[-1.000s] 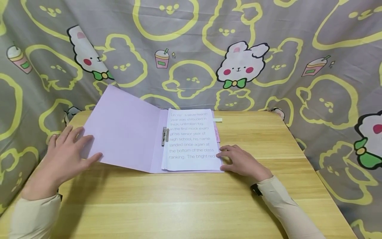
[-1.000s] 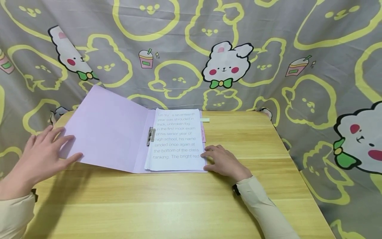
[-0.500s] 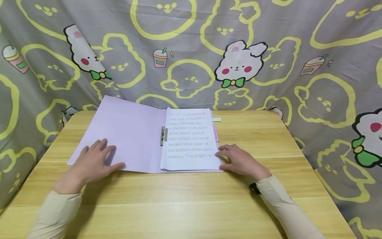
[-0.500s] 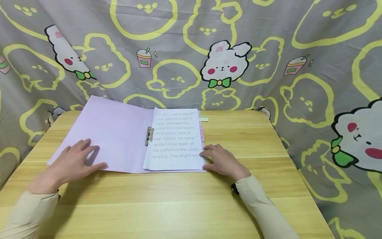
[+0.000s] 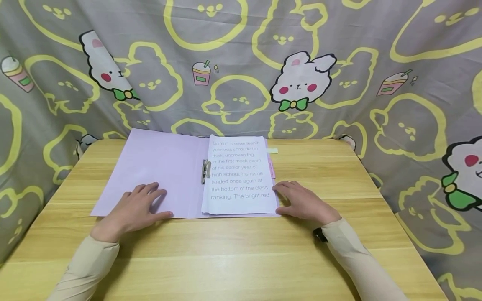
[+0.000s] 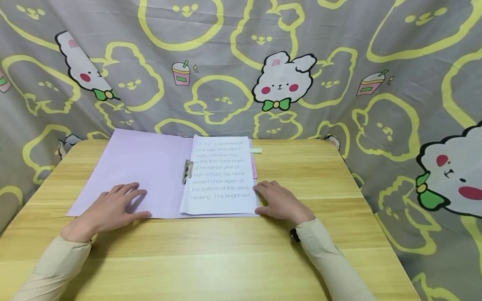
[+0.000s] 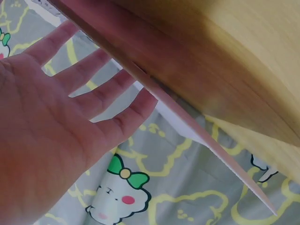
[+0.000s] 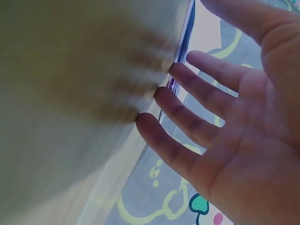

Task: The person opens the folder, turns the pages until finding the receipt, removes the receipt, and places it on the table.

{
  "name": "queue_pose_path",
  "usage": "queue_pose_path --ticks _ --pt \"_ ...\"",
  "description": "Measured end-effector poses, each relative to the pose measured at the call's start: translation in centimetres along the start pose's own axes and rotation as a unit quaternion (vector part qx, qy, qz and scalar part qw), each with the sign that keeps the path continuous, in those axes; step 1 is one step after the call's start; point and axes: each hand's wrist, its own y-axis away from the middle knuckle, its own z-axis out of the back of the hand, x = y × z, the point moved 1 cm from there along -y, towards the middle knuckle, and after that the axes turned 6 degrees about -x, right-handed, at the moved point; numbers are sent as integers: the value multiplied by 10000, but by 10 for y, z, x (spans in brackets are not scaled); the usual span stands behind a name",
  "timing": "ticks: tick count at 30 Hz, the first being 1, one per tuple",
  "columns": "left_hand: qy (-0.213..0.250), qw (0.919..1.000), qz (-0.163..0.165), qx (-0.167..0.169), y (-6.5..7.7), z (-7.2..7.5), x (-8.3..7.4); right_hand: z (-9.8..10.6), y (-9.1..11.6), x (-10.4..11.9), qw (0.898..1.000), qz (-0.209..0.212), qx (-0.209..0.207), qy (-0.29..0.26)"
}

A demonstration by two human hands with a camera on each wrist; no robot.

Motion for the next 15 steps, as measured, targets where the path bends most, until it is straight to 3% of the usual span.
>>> queue_pose_path --ticks 5,9,15 --pt "-20 10000 13 21 -1 0 -1 4 -6 0 9996 -205 165 -132" --pt "-14 10000 22 18 -1 0 -1 8 -18 -3 9962 -513 41 -697" --pt "-10 10000 44 33 -1 -1 -1 13 -44 -12 9701 -1277 -391 -2026"
